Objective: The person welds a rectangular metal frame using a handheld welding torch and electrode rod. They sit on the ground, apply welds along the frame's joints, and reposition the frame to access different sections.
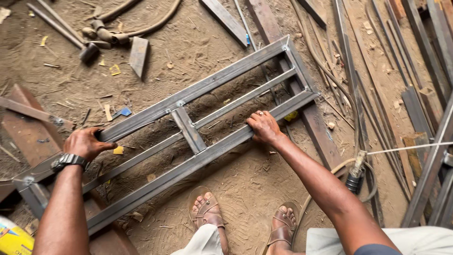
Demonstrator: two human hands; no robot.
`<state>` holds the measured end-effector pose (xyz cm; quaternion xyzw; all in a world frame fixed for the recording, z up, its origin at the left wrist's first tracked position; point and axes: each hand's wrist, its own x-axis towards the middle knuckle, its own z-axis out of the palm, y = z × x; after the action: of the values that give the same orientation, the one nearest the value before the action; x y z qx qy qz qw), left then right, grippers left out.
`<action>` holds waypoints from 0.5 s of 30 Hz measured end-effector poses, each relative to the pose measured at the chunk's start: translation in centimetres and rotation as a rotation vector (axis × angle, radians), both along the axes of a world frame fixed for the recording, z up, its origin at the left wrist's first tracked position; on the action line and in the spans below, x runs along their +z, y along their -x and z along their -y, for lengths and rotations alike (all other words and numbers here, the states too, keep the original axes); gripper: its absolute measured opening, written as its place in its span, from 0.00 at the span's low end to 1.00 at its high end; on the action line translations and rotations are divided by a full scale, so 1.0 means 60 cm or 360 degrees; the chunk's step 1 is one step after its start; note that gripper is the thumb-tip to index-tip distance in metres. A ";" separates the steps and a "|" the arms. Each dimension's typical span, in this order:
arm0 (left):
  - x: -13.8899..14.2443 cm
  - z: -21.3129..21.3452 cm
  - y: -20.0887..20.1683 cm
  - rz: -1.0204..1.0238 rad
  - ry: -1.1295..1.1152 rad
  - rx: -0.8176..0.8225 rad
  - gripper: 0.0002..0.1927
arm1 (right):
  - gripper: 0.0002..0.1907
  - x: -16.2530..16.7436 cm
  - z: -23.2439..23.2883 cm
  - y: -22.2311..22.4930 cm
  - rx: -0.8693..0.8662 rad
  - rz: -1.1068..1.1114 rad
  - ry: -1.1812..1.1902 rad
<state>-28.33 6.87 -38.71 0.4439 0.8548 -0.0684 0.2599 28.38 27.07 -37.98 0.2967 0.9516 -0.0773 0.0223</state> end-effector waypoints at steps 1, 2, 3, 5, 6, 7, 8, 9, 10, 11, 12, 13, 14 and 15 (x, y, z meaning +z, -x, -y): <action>0.002 -0.004 -0.004 0.0038 -0.0060 -0.0031 0.42 | 0.26 0.006 -0.001 0.001 -0.0007 0.0043 0.0010; 0.007 -0.009 -0.011 0.0077 -0.0109 -0.0062 0.40 | 0.27 0.013 -0.002 0.002 -0.0014 0.0086 0.0029; 0.014 -0.008 -0.010 0.0112 -0.0151 -0.0086 0.38 | 0.28 0.020 -0.002 0.003 -0.0014 0.0127 0.0056; 0.030 -0.017 -0.018 -0.0014 -0.0018 -0.0165 0.33 | 0.31 0.034 -0.004 0.007 0.0037 0.0088 0.0069; 0.040 -0.017 -0.023 -0.0009 -0.0101 -0.0161 0.32 | 0.33 0.042 -0.005 0.010 0.0080 0.0066 0.0081; 0.050 -0.018 -0.028 -0.0007 -0.0186 -0.0160 0.31 | 0.32 0.050 -0.006 0.015 0.0068 0.0226 0.0089; 0.059 -0.021 -0.035 -0.0027 -0.0097 -0.0105 0.29 | 0.32 0.058 -0.007 0.020 0.0051 0.0386 0.0081; 0.068 -0.024 -0.043 -0.0041 -0.0014 -0.0050 0.27 | 0.33 0.066 -0.009 0.025 0.0073 0.0460 0.0107; 0.079 -0.024 -0.050 -0.0030 -0.0082 -0.0049 0.27 | 0.34 0.074 -0.012 0.029 0.0085 0.0539 0.0131; 0.088 -0.024 -0.056 -0.0015 -0.0151 -0.0051 0.26 | 0.35 0.083 -0.015 0.032 0.0093 0.0624 0.0155; 0.097 -0.025 -0.063 -0.0004 -0.0162 0.0005 0.26 | 0.38 0.092 -0.019 0.032 0.0130 0.0612 0.0113; 0.104 -0.027 -0.068 0.0008 -0.0178 0.0060 0.26 | 0.41 0.101 -0.024 0.029 0.0166 0.0600 0.0069; 0.110 -0.029 -0.072 0.0025 -0.0196 0.0106 0.27 | 0.43 0.111 -0.029 0.022 0.0192 0.0592 0.0025; 0.115 -0.032 -0.074 0.0036 -0.0195 0.0100 0.27 | 0.42 0.120 -0.034 0.010 0.0226 0.0507 0.0017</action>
<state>-23.90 8.79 -31.81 0.4325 0.8680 -0.0027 0.2438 27.79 29.11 -30.76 0.2372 0.9541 -0.0325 0.1798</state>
